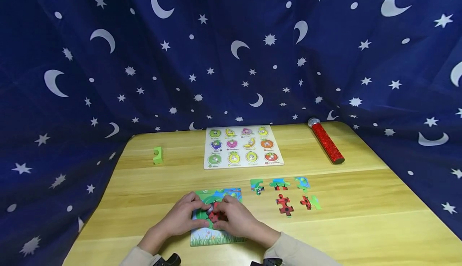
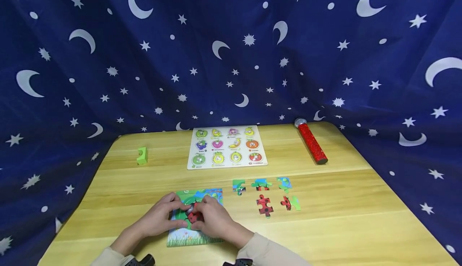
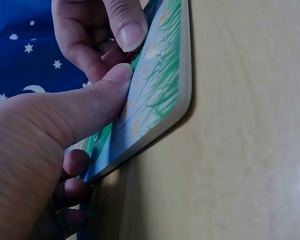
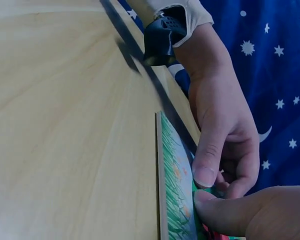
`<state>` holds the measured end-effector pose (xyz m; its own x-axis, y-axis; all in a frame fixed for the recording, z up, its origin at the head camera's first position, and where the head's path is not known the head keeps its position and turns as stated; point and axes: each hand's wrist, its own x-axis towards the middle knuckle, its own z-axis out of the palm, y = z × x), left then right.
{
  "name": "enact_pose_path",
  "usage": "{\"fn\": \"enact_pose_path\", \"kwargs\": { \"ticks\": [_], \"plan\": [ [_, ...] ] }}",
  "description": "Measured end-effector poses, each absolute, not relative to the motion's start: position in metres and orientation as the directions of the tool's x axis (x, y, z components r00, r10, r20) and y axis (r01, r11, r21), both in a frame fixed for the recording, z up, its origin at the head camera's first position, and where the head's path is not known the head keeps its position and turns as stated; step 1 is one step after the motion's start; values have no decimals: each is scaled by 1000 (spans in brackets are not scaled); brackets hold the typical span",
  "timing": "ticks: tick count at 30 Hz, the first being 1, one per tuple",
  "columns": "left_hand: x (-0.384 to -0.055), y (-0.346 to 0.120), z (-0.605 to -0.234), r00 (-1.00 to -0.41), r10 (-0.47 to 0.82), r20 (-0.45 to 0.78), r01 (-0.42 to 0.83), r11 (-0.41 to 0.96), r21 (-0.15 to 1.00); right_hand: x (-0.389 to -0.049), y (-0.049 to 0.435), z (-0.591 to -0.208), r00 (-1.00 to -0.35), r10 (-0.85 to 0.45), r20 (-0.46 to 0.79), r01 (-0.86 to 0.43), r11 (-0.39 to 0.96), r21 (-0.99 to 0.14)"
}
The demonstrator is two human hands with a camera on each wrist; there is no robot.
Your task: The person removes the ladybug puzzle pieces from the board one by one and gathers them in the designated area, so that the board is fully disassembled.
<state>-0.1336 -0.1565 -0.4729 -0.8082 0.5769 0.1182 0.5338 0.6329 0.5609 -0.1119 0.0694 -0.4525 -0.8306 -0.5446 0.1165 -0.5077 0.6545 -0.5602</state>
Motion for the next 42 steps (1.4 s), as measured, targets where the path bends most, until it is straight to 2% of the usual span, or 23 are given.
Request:
{"fn": "enact_pose_path", "kwargs": {
  "ticks": [10, 27, 42],
  "plan": [
    [-133, -159, -471, -807, 584, 91, 531, 649, 545, -114, 69, -453, -846, -525, 92, -468, 649, -600],
    [-125, -171, -468, -865, 499, 59, 460, 740, 490, -121, 64, -455, -846, -525, 96, -453, 612, -648],
    [-126, -167, -463, -884, 466, 23, 418, 769, 483, -124, 60, -456, -859, -503, 90, -420, 593, -687]
  ]
}}
